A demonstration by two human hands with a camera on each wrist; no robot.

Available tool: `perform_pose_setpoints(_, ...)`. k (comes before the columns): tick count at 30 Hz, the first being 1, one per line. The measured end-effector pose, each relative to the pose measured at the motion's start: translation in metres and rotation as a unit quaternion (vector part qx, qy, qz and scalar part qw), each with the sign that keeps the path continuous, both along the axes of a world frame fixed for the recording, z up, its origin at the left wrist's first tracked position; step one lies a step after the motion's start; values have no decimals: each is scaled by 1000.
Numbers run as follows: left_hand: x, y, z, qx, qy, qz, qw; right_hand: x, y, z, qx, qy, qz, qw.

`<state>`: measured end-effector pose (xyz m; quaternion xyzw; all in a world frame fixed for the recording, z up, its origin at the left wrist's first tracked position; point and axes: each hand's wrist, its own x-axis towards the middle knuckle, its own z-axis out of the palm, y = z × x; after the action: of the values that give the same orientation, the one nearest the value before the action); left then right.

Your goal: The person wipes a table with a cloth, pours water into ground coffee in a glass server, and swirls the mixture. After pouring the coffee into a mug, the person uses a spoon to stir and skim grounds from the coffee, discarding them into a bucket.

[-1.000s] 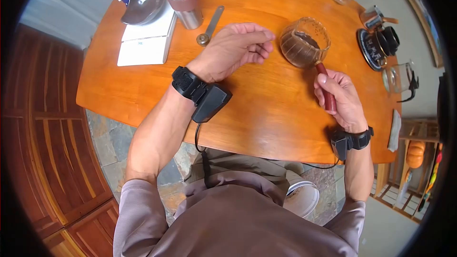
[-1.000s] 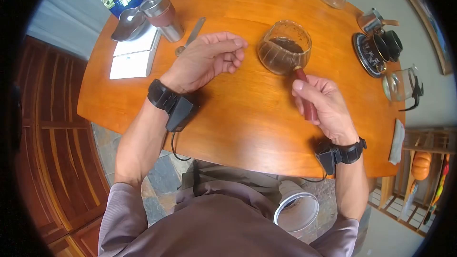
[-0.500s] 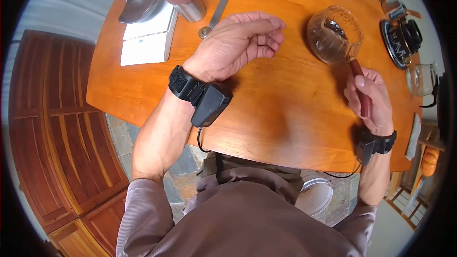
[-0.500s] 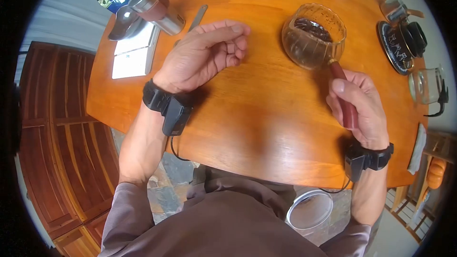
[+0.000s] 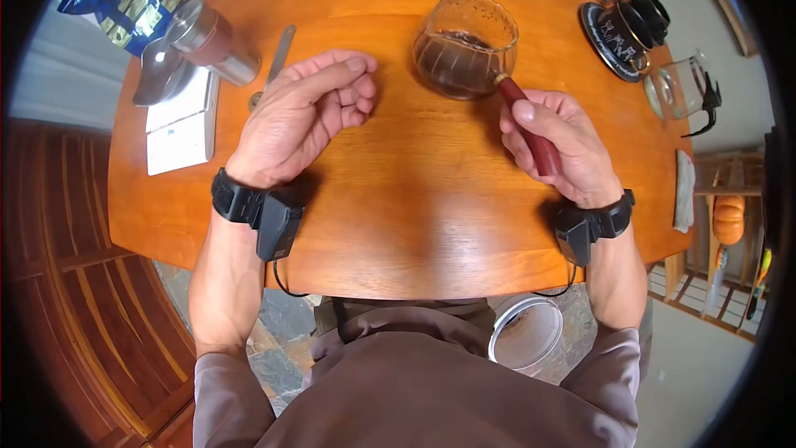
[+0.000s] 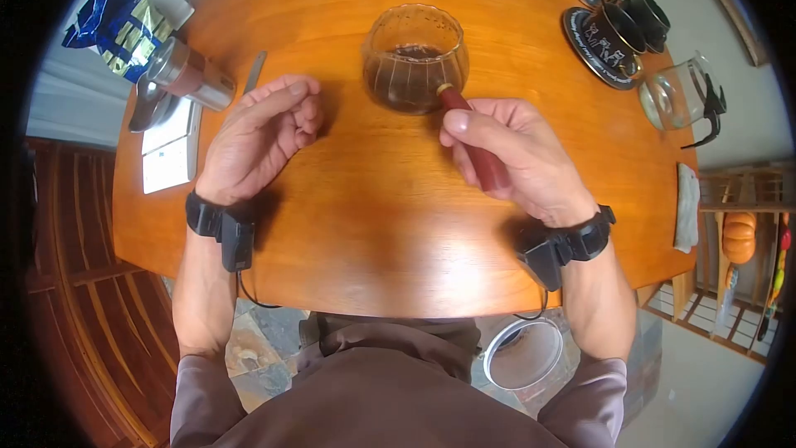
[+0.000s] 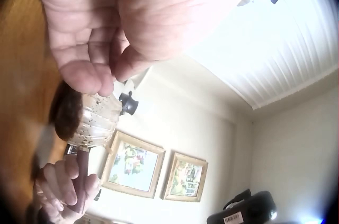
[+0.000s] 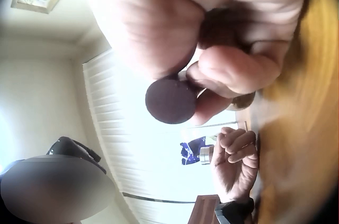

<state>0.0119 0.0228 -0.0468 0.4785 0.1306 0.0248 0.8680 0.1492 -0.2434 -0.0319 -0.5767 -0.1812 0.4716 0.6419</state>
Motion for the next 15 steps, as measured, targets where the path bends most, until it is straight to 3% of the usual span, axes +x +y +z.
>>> perform_pose_setpoints(15, -1, 0, 0, 9, 8, 2, 1000, -1, -1, -5, 34, -23, 25, 999)
